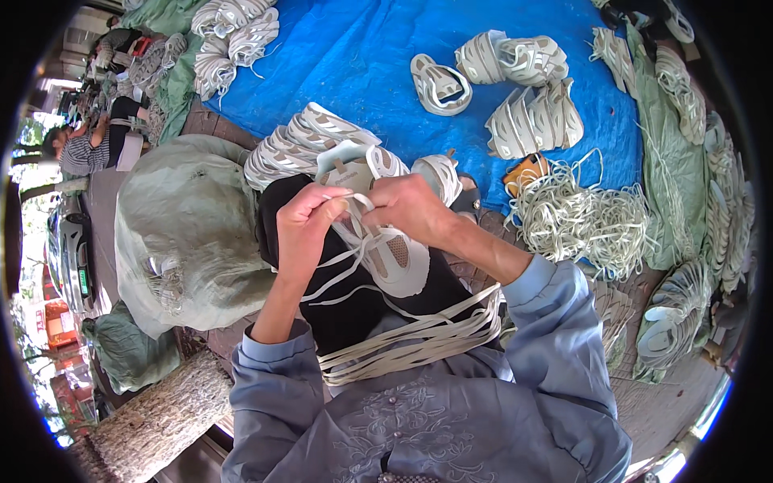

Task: The person sits on the ground and laces a white sneaker by hand. They repeatedly thread a long white lace through the eyelets of the shoe, pulling it tight to secure the fit. The task involves handling the shoe and the lace continuously.

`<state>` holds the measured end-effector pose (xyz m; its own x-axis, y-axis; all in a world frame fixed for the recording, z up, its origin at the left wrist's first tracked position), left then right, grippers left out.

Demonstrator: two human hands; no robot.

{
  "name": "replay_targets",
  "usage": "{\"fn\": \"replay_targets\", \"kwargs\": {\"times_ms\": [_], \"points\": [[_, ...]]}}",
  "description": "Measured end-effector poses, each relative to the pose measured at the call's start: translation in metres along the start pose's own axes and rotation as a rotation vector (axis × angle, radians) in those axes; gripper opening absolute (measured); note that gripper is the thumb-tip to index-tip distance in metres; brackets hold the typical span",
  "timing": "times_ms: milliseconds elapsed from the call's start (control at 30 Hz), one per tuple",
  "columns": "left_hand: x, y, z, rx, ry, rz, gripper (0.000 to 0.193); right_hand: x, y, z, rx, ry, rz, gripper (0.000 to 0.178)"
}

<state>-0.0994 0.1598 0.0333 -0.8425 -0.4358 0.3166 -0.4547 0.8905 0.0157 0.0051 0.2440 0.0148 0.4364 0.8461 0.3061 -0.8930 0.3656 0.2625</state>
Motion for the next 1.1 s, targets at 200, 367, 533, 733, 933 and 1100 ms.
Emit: {"fn": "replay_targets", "kwargs": {"times_ms": [200, 367, 533, 733, 933, 1100], "points": [[-0.01, -0.003, 0.021, 0.207, -0.422, 0.03, 0.024, 0.013, 0.016, 0.016, 0.078, 0.009, -0.097, 0.012], [-0.011, -0.001, 0.029, 0.236, -0.733, -0.067, 0.028, 0.02, 0.03, 0.011, -0.011, 0.15, -0.182, 0.013], [-0.021, 0.003, 0.028, 0.251, -0.763, -0.015, 0.029, 0.011, 0.035, 0.024, 0.26, -0.224, -0.122, 0.01], [-0.031, 0.003, 0.048, 0.346, -0.784, 0.088, 0.028, 0.01, 0.03, 0.028, 0.491, -0.536, -0.153, 0.013], [-0.027, -0.006, 0.04, 0.286, -0.45, 0.326, 0.021, 0.016, 0.033, -0.019, 0.014, 0.119, -0.08, 0.013], [-0.024, -0.002, 0.03, 0.188, -0.398, 0.168, 0.016, 0.003, 0.024, -0.047, -0.234, 0.481, -0.035, 0.017]]}}
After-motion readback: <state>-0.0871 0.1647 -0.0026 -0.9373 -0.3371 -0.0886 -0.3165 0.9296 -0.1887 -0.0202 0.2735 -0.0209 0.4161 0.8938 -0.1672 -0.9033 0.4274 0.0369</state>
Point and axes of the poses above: each hand's wrist, its own y-axis towards the middle knuckle, its own x-axis out of the back of the hand, z = x × y, the point moved 6 cm from there along y, towards the middle knuckle, and after that the axes turned 8 degrees about y, right-handed, at the moved point
